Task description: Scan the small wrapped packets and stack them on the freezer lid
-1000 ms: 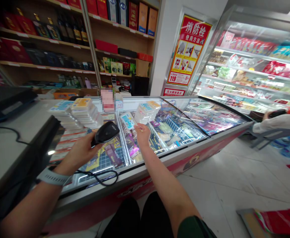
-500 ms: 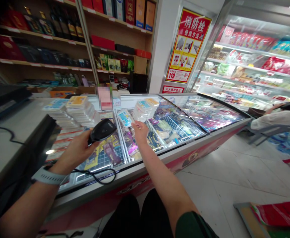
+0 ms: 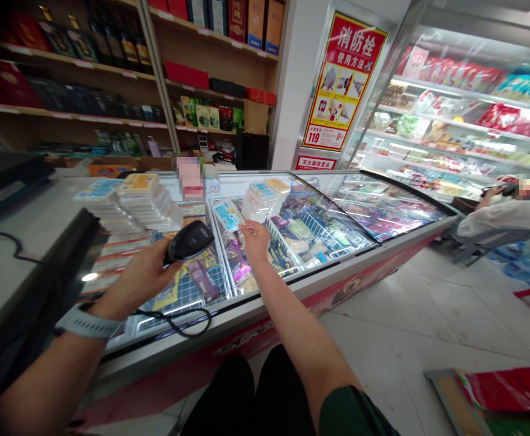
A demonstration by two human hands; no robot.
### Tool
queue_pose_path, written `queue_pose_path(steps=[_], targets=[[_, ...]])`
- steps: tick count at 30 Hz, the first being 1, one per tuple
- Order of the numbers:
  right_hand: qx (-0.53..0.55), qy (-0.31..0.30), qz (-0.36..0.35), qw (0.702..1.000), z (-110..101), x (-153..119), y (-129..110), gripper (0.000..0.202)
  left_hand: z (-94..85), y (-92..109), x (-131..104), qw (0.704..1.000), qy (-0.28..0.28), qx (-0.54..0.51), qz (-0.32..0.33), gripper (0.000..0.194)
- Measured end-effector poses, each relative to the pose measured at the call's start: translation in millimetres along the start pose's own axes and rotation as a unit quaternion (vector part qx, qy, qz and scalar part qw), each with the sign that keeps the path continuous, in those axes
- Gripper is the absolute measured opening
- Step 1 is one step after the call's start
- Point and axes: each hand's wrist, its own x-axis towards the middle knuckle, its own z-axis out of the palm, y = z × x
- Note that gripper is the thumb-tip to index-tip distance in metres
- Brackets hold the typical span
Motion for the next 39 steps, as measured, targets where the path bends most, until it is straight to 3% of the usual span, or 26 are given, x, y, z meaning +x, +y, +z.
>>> queue_pose_path(steps=[14,27,34,39], targets=[[-0.034,-0.004,0.07,0.997,3,8,13,0.041,-2.9,-7,1,0.999,-0.007,0.022,-0.039,0.044],[-0.194,0.007,0.096,0.976,6,32,23,0.022,-16.0,-7,-1,0.995,0.044,-0.001,-0.085,0.034],[-0.243,0.043,0.05,0.968,7,20,9,0.026,-21.3,-6,-3,0.991,0.082,-0.039,-0.099,0.035],[-0.233,-0.011,0.007,0.972,22,2,-14,0.025,-30.8,-8,-4,0.978,0.15,-0.103,-0.106,0.038]])
